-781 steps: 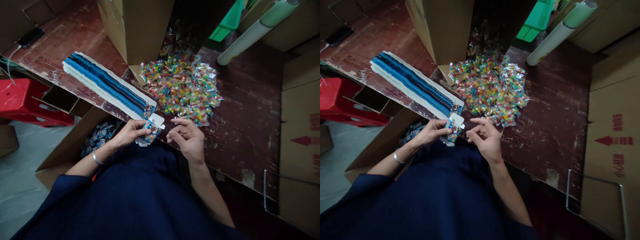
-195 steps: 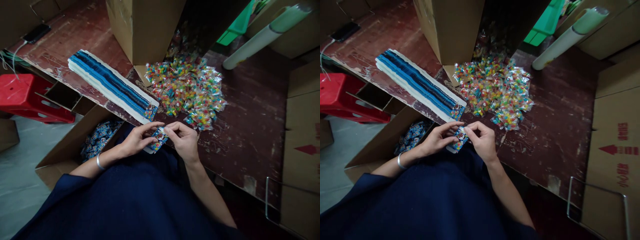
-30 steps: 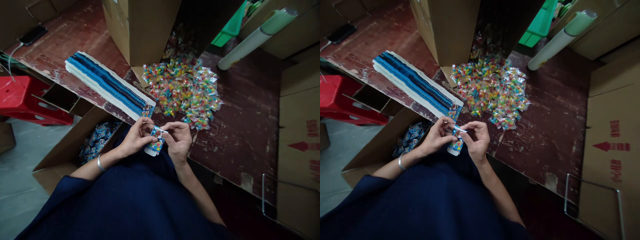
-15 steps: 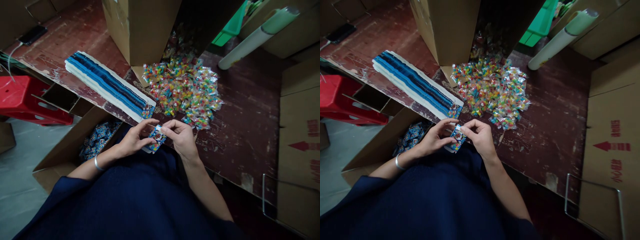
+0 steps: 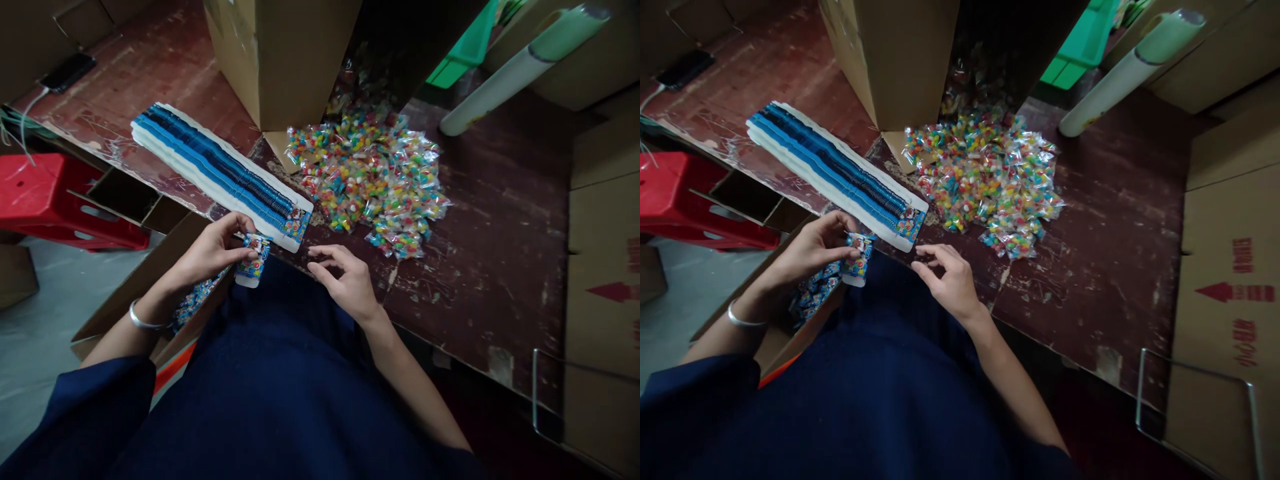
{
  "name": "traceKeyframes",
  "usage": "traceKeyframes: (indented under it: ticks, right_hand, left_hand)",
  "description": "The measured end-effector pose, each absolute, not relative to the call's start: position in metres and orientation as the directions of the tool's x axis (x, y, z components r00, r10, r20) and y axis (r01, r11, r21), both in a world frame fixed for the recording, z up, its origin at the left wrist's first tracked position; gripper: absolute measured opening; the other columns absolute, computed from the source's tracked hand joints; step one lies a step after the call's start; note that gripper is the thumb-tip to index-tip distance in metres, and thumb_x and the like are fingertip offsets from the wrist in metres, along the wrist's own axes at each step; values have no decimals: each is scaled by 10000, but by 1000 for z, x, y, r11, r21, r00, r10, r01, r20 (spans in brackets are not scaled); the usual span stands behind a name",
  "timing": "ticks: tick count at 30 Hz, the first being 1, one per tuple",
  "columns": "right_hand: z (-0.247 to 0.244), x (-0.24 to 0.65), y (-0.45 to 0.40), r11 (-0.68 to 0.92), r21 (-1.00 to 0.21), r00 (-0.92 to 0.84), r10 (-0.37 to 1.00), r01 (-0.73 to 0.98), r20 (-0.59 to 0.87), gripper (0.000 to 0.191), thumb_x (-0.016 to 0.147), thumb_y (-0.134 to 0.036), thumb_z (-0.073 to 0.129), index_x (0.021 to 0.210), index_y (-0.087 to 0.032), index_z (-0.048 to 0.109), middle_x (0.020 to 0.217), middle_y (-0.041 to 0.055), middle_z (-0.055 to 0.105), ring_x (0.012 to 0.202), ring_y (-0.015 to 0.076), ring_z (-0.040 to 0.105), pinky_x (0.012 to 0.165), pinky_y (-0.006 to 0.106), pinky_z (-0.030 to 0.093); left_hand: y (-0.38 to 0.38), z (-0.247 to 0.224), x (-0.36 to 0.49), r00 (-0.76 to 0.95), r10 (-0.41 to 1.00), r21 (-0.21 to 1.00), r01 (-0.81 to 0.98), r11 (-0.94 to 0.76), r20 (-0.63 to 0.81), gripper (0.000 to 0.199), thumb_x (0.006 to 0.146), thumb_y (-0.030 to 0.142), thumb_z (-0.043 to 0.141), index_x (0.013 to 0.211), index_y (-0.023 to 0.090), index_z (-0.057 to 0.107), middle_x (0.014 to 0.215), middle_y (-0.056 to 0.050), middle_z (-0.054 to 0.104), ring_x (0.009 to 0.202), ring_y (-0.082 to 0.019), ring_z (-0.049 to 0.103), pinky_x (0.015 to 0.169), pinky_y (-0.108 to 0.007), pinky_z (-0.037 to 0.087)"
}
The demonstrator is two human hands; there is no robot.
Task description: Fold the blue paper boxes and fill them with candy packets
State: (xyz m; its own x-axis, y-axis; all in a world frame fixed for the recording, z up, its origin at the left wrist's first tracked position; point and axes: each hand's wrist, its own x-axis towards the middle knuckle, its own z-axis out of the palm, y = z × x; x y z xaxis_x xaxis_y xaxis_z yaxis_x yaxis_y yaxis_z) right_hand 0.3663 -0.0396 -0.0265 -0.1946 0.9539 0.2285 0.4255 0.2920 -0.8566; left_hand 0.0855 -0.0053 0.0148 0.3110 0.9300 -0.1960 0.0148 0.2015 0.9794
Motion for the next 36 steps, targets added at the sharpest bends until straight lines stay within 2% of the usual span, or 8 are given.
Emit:
traceKeyframes:
  ticks: [5,9,12,15,19,24,27,36]
  right_hand:
    - [-34,386,-17,283,-670,-23,929,686,369,150,974,-325,673,1072,-232,738,1030,88,765,915,257,713,787,427,639]
    - [-49,409,10,233,-449,-55,925,862,375,276,906,-322,750,1157,-219,703,1128,124,743,1041,332,668,891,496,577]
    - [-60,415,23,227,-397,-88,937,889,338,313,895,-286,754,1193,-200,705,1166,142,732,1069,343,661,910,486,560]
    - [-65,420,32,202,-451,-83,959,869,271,414,894,-235,742,1304,-227,688,1176,115,720,912,272,693,815,421,581]
    - [-62,431,38,255,-504,-158,961,825,227,361,882,-156,698,1233,-230,742,1140,91,726,765,202,681,741,370,582]
    - [-37,432,18,204,-681,79,930,703,359,197,951,-261,662,1110,-210,768,940,64,770,798,228,718,711,354,580]
    - [-6,427,-2,293,-726,-32,936,622,350,142,977,-297,666,1048,-253,782,1019,51,779,872,226,728,740,351,574]
    - [38,408,-22,576,-423,-535,815,700,223,189,1009,-178,570,999,-225,753,889,60,731,855,239,688,781,380,561]
  left_hand:
    - [-14,4,96,172,954,948,-162,273,-245,494,637,245,953,944,184,571,856,23,671,739,-108,652,680,-202,558]
    - [-32,-26,121,251,877,858,-221,463,-409,549,694,307,916,1119,193,588,967,-14,692,807,-148,682,749,-271,586]
    - [-33,-38,116,499,768,899,55,435,-402,576,734,304,875,1241,207,619,949,-19,693,808,-168,675,741,-286,564]
    - [-24,-32,94,735,553,916,367,164,-393,569,779,259,824,1324,230,664,1102,-67,741,943,-210,701,830,-304,547]
    - [-16,-17,79,836,350,886,462,-35,-422,379,866,273,740,1238,202,720,1201,-95,766,1046,-237,718,915,-324,533]
    - [-19,-19,106,735,571,923,362,127,-366,341,979,426,619,1142,133,681,984,-82,766,854,-194,706,786,-306,552]
    - [-18,-26,129,621,745,951,303,58,-243,374,1000,436,591,1205,135,675,1087,-100,764,915,-205,706,845,-337,554]
    - [-19,-16,153,578,811,897,400,-188,-88,301,977,275,631,1259,178,675,1180,-93,769,1057,-233,725,935,-365,537]
